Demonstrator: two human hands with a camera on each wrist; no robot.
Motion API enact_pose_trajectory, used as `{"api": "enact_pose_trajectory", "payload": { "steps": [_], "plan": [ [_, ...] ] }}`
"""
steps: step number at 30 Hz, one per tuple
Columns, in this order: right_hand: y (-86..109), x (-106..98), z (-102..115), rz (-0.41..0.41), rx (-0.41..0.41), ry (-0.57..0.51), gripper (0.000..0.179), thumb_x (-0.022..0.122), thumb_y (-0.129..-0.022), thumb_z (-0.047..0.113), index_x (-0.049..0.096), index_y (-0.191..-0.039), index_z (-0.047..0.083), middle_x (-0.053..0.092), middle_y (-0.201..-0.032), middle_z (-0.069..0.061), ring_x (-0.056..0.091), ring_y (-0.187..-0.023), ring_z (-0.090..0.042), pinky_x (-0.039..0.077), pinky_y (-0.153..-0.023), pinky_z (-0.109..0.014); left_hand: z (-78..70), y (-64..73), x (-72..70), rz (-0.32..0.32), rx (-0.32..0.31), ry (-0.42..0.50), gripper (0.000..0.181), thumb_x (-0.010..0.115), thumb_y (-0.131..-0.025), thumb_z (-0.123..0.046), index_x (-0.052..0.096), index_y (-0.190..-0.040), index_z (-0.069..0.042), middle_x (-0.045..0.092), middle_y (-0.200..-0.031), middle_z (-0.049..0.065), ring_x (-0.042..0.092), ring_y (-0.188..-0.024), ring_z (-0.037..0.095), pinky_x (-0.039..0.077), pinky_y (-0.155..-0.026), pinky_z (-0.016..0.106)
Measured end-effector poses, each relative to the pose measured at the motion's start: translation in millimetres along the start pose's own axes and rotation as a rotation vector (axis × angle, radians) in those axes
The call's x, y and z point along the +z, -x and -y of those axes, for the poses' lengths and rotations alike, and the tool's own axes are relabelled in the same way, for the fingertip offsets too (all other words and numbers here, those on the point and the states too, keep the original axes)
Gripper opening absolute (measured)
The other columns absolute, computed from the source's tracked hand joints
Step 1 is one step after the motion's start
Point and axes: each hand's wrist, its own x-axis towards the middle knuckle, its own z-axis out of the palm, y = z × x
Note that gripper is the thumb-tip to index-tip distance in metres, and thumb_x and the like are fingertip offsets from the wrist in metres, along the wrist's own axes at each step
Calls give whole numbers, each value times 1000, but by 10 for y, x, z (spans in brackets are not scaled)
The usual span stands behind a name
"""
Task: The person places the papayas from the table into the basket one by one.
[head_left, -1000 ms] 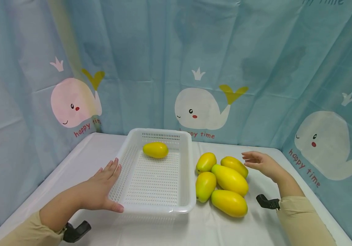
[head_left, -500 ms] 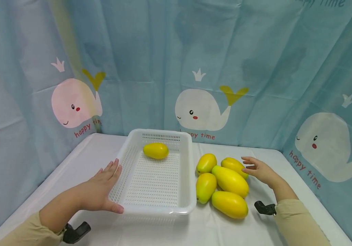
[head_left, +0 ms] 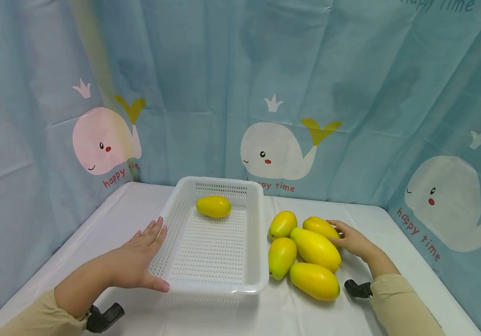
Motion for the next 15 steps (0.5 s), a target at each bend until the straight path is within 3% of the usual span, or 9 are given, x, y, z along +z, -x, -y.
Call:
{"api": "enact_pose_trajectory", "payload": {
  "steps": [8, 15],
  "plan": [
    [-41, 19, -16, 10, -46, -14, 75, 63, -85, 38, 24, -143, 11, 40, -131, -27, 44, -113, -37, 36, -92, -58, -2, -1, 1, -1, 2, 1, 131, 63, -53, -77, 14, -144, 4, 0, -152, 20, 0, -138, 38, 7, -105, 60],
    [-47, 16, -18, 10, -42, -7, 76, 65, -83, 38, 25, -143, 11, 42, -128, -25, 45, -110, -35, 39, -88, -54, -3, 3, -5, -7, 7, 4, 131, 63, -53, -76, 15, -144, 4, 1, -152, 20, 0, -138, 38, 7, -105, 61]
  ]
}}
